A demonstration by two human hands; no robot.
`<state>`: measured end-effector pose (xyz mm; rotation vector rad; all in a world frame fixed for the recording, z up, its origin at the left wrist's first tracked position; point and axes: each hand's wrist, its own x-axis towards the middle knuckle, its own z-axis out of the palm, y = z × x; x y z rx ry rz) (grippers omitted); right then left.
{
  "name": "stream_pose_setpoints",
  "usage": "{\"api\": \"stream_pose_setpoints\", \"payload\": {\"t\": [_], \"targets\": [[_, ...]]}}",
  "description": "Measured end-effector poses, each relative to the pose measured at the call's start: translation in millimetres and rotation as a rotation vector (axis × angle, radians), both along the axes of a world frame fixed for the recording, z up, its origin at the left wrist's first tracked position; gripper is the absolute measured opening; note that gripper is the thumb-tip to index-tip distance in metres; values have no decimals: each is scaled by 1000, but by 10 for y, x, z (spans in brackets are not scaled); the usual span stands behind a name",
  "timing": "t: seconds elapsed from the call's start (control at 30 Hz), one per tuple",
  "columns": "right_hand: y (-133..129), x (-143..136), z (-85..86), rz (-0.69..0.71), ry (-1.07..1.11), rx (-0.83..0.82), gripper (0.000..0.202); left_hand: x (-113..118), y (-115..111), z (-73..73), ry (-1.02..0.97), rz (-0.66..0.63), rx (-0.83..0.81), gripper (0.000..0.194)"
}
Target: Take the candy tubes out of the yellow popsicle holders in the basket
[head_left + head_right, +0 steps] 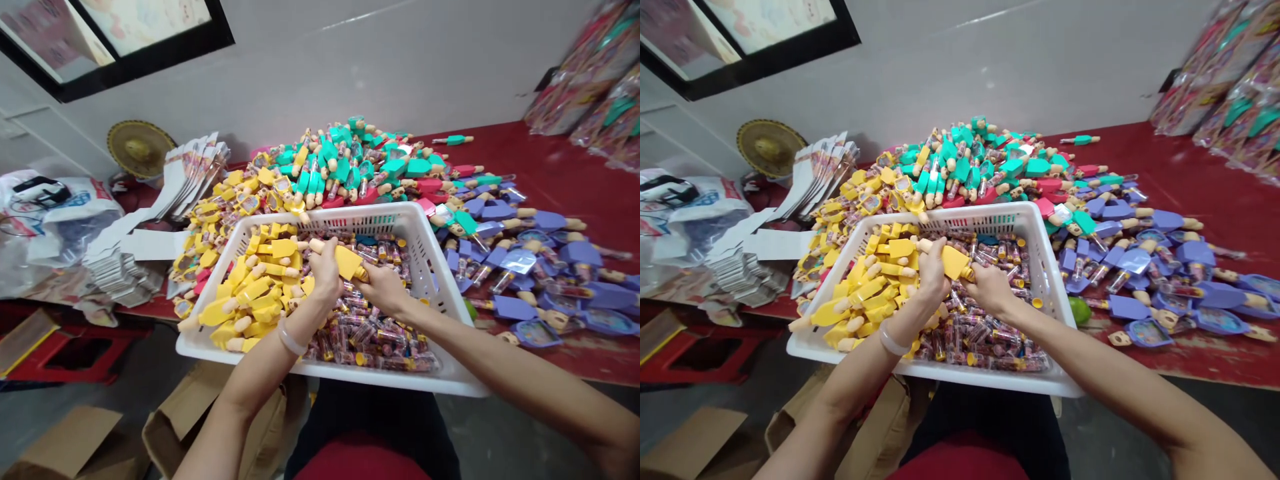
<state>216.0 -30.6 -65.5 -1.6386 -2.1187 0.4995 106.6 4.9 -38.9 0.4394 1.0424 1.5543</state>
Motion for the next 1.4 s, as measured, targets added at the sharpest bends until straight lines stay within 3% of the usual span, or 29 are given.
{"api": "stream_pose_setpoints", "payload": {"t": [0.13,0.27,0.5,0.7,0.97,1.27,1.4], "targets": [[-7,-3,96,-38,-296,-19,24,41,6,-83,28,88,41,27],[-46,9,144,-44,-420,-33,23,79,48,-102,-33,116,-37,18],[-72,48,127,-76,-480,-34,25,145,60,-111,38,138,2,14],[-38,52,134,-31,-383,-96,25,126,93,-158,-10,128,-100,13],[-39,67,69,-66,-484,-54,24,135,83,-134,43,135,36,15],[-117,49,93,-25,-561,-15,18,116,54,-262,151,215,-146,15],[-168,45,133,0,-617,-45,22,172,10,-289,130,189,-178,13]]}}
